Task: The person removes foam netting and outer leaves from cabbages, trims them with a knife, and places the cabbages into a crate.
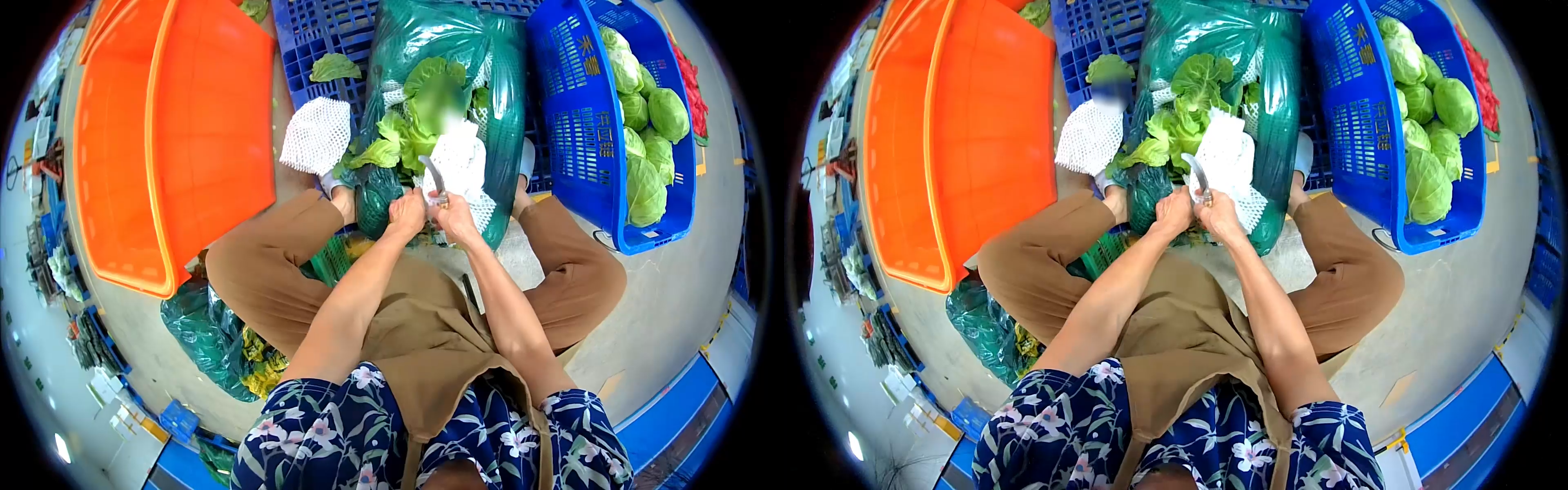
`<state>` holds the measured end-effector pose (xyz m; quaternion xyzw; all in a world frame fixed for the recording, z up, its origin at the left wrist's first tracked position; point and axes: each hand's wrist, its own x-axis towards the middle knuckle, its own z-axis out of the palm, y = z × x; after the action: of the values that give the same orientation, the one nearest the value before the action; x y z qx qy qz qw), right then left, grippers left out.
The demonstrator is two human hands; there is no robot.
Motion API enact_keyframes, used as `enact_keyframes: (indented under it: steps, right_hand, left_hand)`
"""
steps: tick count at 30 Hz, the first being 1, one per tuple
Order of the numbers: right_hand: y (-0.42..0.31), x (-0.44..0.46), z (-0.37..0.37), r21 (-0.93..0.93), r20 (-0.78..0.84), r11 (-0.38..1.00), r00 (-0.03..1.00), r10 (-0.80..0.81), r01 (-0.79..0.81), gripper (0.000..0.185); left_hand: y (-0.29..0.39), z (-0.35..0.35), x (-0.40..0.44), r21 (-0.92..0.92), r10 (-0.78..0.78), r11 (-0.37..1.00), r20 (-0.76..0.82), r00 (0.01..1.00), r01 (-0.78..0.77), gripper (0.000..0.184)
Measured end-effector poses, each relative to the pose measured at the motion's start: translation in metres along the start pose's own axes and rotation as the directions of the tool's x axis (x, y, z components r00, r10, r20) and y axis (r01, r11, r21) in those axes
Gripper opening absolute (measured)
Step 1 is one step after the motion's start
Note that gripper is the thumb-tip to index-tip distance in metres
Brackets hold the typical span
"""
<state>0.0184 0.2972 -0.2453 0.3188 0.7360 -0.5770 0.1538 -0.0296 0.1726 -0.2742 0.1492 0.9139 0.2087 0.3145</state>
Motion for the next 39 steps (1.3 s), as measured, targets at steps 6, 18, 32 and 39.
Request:
enact_keyframes:
  steps: [6, 18, 32, 39]
  right_hand:
    - [0.043, 0.073, -0.021, -0.126, 0.022, 0.984, 0.992, -0.122, 0.124, 0.030]
    - [0.046, 0.093, -0.055, -0.408, 0.015, 0.913, 1.000, -0.016, 0.021, 0.037]
    - [0.009, 0.030, 0.013, -0.514, -0.039, 0.820, 0.949, -0.313, 0.250, 0.027]
    - [0.076, 0.089, -0.018, -0.313, 0.126, 0.949, 0.989, 0.078, -0.035, 0.042]
  left_hand:
    - [-0.011, 0.019, -0.035, 0.438, 0.112, 0.873, 0.251, 0.961, -0.216, 0.014]
    - [-0.006, 0.085, -0.048, 0.307, 0.000, 0.925, 0.589, 0.808, -0.224, 0.023]
    - [-0.044, 0.116, -0.022, -0.593, -0.246, -0.651, 0.756, 0.607, 0.475, 0.056]
    - [-0.026, 0.116, -0.030, -0.579, -0.309, -0.806, 0.587, 0.748, 0.121, 0.053]
